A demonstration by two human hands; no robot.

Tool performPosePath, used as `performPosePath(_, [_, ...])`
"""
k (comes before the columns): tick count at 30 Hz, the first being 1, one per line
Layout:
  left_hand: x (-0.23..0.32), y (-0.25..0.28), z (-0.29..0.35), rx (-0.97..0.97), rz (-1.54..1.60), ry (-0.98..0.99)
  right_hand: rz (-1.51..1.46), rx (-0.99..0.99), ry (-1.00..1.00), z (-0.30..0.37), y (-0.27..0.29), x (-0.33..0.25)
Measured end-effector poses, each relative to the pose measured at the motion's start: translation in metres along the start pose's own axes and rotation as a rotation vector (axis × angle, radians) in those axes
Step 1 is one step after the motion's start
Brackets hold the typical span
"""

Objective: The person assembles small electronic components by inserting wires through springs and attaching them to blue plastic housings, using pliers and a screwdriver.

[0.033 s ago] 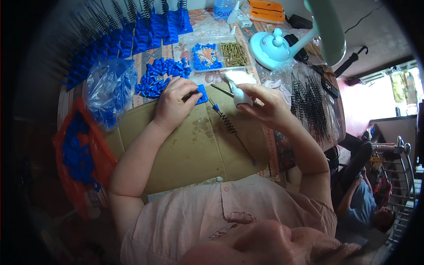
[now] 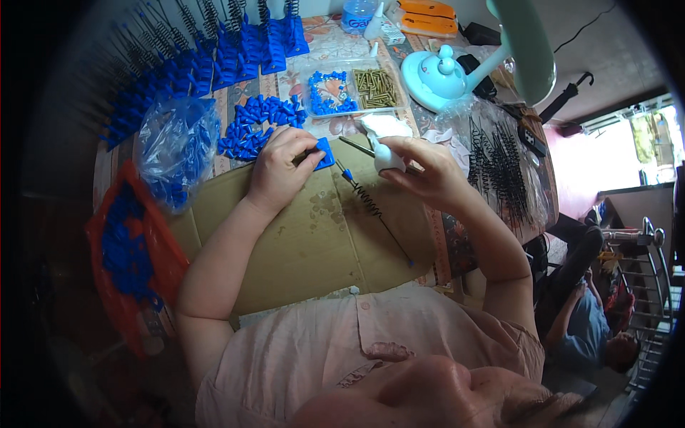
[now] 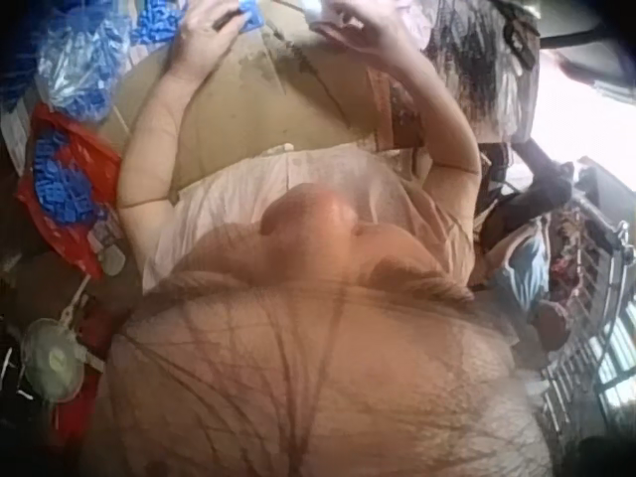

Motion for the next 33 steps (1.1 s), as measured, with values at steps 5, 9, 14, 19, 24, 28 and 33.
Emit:
performPosePath(5, [0.004, 0.001, -0.003, 0.029, -0.003, -0.001, -0.011, 0.009, 0.011, 0.001, -0.003, -0.006])
performPosePath(9, [0.001, -0.002, -0.003, 0.009, 0.009, 0.001, -0.003, 0.066, 0.065, 0.002, -0.006, -0.006])
performPosePath(14, [0.004, -0.002, -0.003, 0.012, -0.026, -0.003, -0.019, 0.072, 0.076, 0.005, -0.008, 0.0])
performPosePath(19, [0.004, -0.002, -0.002, -0.011, -0.075, 0.016, -0.023, 0.07, 0.081, 0.005, -0.009, 0.003])
performPosePath(24, [0.007, 0.0, -0.002, 0.012, -0.074, -0.011, -0.044, 0.065, 0.063, 0.005, -0.01, 0.004])
performPosePath(28, [0.014, 0.003, -0.003, -0.017, -0.142, -0.034, -0.029, 0.071, 0.071, 0.007, -0.008, 0.004])
performPosePath(33, [0.019, 0.003, -0.002, -0.046, -0.237, -0.044, -0.038, 0.089, 0.077, 0.006, -0.008, 0.001])
Point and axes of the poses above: each hand's wrist, its own z-axis away from the middle knuckle, its own y-axis out of the back of the hand, x = y × z, the point moved 8 cm from there along -z, towards the middle knuckle, and after that the axes turned 7 degrees about -z, right-handed, at the moved point
